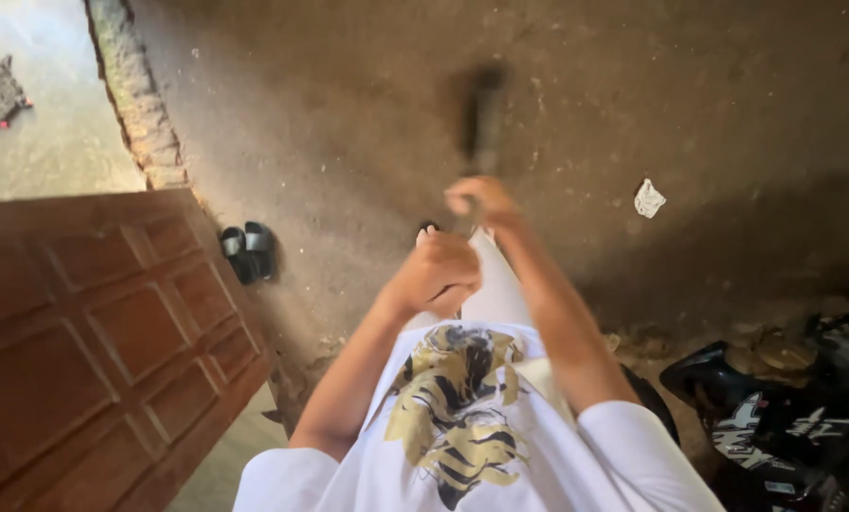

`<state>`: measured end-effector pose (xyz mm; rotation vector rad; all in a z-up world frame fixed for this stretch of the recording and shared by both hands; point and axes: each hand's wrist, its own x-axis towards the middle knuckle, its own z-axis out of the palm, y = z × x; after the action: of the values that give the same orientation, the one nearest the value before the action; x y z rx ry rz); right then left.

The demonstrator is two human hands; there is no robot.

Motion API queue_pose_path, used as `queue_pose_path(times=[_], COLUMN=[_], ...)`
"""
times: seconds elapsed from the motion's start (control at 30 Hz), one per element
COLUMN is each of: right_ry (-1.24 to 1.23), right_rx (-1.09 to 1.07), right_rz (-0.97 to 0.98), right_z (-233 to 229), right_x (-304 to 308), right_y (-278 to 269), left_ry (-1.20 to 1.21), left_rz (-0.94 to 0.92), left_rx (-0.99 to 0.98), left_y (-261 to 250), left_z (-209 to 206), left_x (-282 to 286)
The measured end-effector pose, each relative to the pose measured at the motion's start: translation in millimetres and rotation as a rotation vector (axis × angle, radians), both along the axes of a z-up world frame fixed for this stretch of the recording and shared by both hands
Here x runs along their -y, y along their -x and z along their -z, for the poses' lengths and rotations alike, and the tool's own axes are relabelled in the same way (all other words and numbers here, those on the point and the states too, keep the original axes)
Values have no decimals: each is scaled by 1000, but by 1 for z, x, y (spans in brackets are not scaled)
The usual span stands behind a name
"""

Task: Sweeping the floor area around motorcycles using a broom.

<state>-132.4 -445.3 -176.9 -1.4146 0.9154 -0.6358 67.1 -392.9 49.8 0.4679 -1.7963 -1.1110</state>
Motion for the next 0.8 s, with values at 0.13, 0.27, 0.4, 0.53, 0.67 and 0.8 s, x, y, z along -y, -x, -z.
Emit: queue_pose_path(times=[0.13,0.27,0.4,0.53,0.67,0.8], right_ry=[387,142,442,55,370,-77], right_rx=[-526,-801,-245,109,66,154], right_rz=[-63,156,150,13,-58,-90], right_z=[77,20,45,-47,-81,-10], right_x=[21,58,99,147,178,223], right_y=[108,102,55,-38,-79,-56], left_ry=[-119,-390,-490,-409,-168,1], left_rz=[-4,-272,-500,-498,-446,-44], left_rx=[-28,-48,-160,-178,19,475], left_y=[47,37,-51,-59,0,56], left_z=[93,141,107,-54,-125,-64], left_x=[29,63,104,131,172,219])
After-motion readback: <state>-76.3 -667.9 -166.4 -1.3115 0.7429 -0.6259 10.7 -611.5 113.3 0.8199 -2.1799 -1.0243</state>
